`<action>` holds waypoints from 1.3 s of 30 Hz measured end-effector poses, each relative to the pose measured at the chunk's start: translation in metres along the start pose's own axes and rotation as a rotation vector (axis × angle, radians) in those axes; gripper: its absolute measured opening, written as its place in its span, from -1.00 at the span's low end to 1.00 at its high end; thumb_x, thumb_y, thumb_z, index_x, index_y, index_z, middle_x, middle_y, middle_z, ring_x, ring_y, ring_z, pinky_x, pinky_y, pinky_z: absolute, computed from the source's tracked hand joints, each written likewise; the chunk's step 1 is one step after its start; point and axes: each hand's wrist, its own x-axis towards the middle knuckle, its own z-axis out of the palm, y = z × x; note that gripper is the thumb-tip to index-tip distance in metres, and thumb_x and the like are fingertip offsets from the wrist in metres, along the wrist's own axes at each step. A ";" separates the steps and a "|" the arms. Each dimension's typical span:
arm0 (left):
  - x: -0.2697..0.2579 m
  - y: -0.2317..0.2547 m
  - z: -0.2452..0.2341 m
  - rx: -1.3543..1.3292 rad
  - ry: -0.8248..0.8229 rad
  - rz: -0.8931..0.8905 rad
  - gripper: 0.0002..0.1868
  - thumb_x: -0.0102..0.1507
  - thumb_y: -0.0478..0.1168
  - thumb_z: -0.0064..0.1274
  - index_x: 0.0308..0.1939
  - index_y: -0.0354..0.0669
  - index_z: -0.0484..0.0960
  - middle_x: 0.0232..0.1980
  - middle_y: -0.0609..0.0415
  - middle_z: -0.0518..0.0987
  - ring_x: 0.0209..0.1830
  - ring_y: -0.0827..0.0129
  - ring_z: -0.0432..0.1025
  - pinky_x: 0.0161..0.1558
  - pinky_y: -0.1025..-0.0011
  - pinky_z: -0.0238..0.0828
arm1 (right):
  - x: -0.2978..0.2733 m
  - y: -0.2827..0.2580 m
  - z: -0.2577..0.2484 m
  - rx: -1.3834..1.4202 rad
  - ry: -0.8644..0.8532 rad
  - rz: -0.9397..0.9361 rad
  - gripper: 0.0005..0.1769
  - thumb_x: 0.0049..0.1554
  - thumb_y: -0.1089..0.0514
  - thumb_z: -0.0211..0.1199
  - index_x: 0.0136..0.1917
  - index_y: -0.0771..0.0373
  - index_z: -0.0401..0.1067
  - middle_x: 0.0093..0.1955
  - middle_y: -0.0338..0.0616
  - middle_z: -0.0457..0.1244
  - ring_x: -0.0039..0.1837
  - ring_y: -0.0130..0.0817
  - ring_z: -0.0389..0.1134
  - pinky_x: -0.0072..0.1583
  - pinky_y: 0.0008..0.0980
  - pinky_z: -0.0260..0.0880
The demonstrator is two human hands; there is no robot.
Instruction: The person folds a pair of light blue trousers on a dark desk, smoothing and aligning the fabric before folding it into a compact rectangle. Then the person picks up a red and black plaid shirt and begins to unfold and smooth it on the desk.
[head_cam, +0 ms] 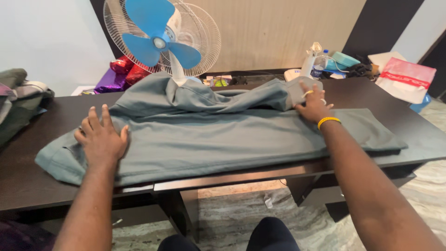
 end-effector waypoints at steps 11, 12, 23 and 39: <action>0.072 0.024 0.001 0.068 -0.415 -0.387 0.02 0.50 0.51 -0.52 0.18 -0.37 0.70 0.27 -0.44 0.61 0.37 -0.26 0.45 0.41 -0.11 0.23 | -0.026 -0.026 0.023 -0.113 0.141 -0.127 -0.33 0.08 -0.36 0.22 0.20 0.19 0.55 0.42 0.00 0.27 0.43 0.01 0.25 0.42 0.46 0.01; 0.081 0.029 0.000 0.084 -0.470 -0.420 -0.03 0.45 0.51 -0.44 0.23 -0.30 0.68 0.32 -0.36 0.59 0.39 -0.20 0.44 0.37 -0.09 0.29 | -0.025 -0.017 0.021 -0.143 0.143 -0.077 -0.34 0.12 -0.37 0.20 0.17 0.21 0.56 0.31 0.04 0.33 0.37 0.04 0.32 0.34 0.34 0.17; 0.101 0.091 0.037 0.013 -0.594 -0.204 0.05 0.06 0.54 0.19 0.38 -0.10 0.46 0.50 -0.15 0.20 0.54 0.00 0.02 0.36 -0.25 -0.07 | -0.009 0.045 0.031 -0.181 0.245 0.128 -0.45 0.19 -0.22 0.17 0.07 0.31 0.59 0.18 0.16 0.38 0.26 0.22 0.35 0.26 0.29 0.25; 0.061 -0.048 0.020 0.085 -0.253 -0.436 -0.56 0.34 0.01 0.08 0.32 0.23 0.57 0.22 -0.23 0.49 0.12 -0.20 0.49 0.06 -0.04 0.45 | -0.043 -0.013 0.012 -0.004 0.433 -0.276 -0.80 0.13 0.08 0.40 0.05 -0.06 0.66 0.19 -0.03 0.23 0.24 0.08 0.32 0.28 -0.04 0.32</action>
